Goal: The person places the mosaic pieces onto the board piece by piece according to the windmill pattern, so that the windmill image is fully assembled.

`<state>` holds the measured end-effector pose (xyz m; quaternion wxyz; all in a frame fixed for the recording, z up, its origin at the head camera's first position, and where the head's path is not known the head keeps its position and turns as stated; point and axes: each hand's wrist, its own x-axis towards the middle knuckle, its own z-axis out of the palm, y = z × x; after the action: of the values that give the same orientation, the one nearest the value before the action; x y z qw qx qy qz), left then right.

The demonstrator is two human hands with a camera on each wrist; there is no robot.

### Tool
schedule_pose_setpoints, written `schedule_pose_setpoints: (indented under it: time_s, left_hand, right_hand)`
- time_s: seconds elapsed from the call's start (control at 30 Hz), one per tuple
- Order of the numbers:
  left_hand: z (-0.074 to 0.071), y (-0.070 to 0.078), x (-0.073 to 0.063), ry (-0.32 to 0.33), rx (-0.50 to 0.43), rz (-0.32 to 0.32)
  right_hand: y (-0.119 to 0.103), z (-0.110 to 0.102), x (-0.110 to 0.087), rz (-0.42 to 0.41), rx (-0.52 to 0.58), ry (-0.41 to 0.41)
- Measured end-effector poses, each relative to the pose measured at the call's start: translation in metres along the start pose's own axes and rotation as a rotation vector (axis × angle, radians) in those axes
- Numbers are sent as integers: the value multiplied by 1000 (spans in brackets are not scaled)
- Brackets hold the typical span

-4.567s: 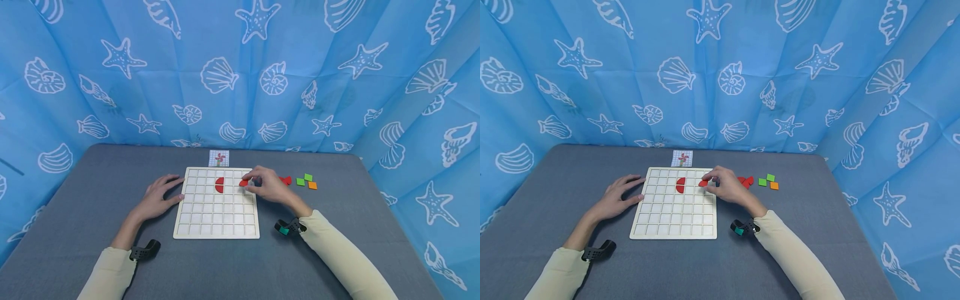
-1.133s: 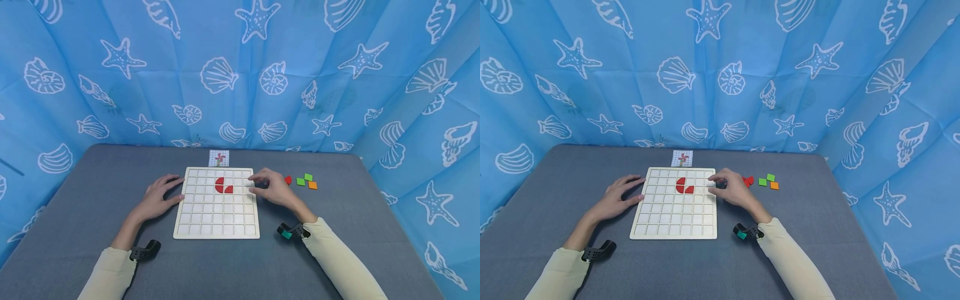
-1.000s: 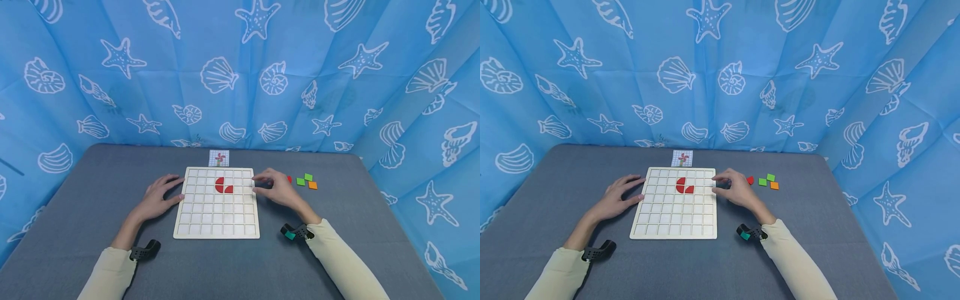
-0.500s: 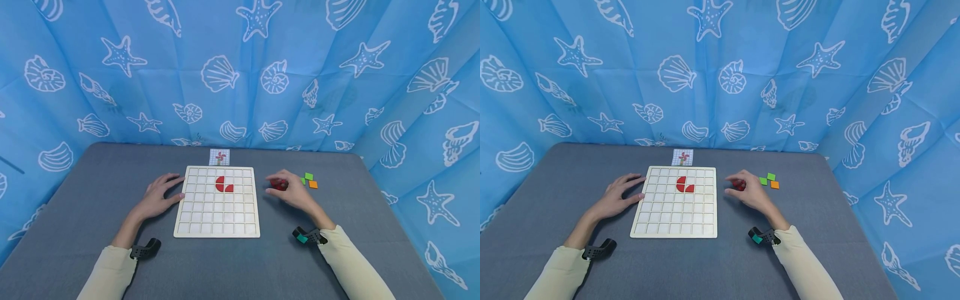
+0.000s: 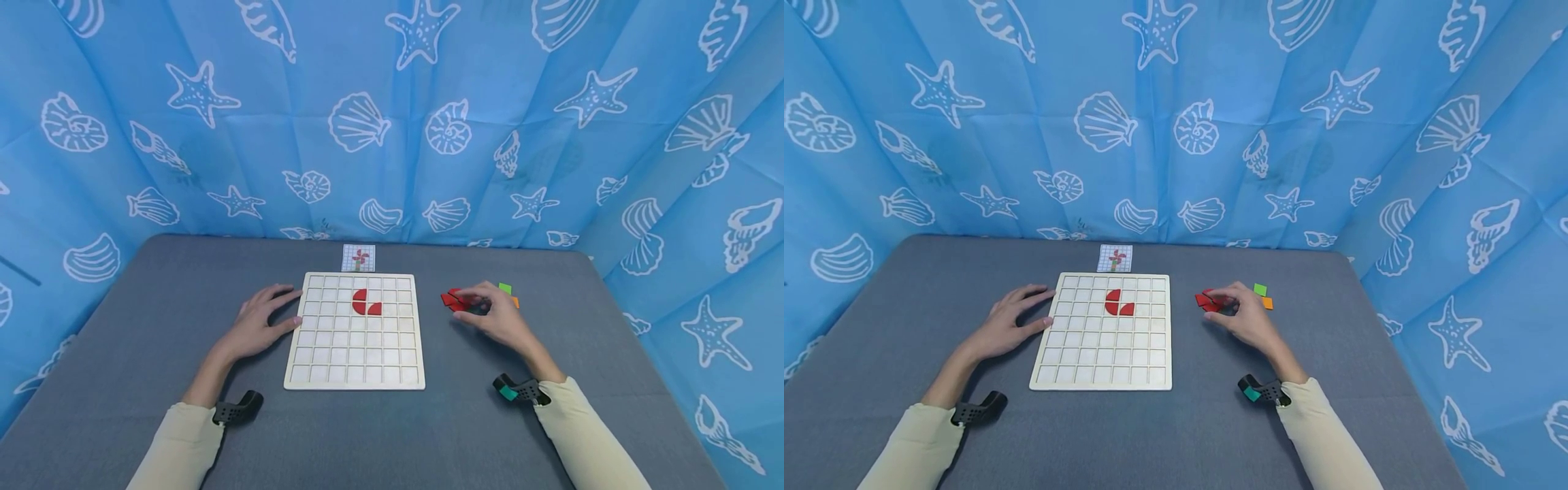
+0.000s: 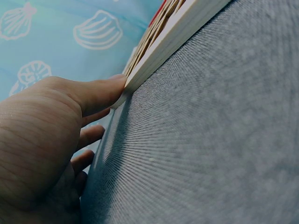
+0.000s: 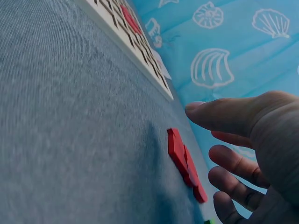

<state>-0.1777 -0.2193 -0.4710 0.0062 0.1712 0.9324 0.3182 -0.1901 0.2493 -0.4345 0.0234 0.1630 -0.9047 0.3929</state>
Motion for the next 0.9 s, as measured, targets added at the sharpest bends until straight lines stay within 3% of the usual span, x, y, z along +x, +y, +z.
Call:
schedule_pose_setpoints:
  time_s: [0.37, 0.9]
  left_hand:
    - [1, 1, -1, 2, -3, 2]
    - [-1, 5, -2, 8, -4, 3]
  right_hand:
    - [16, 0, -3, 41, -32, -11]
    - [20, 11, -4, 38, -75, 21]
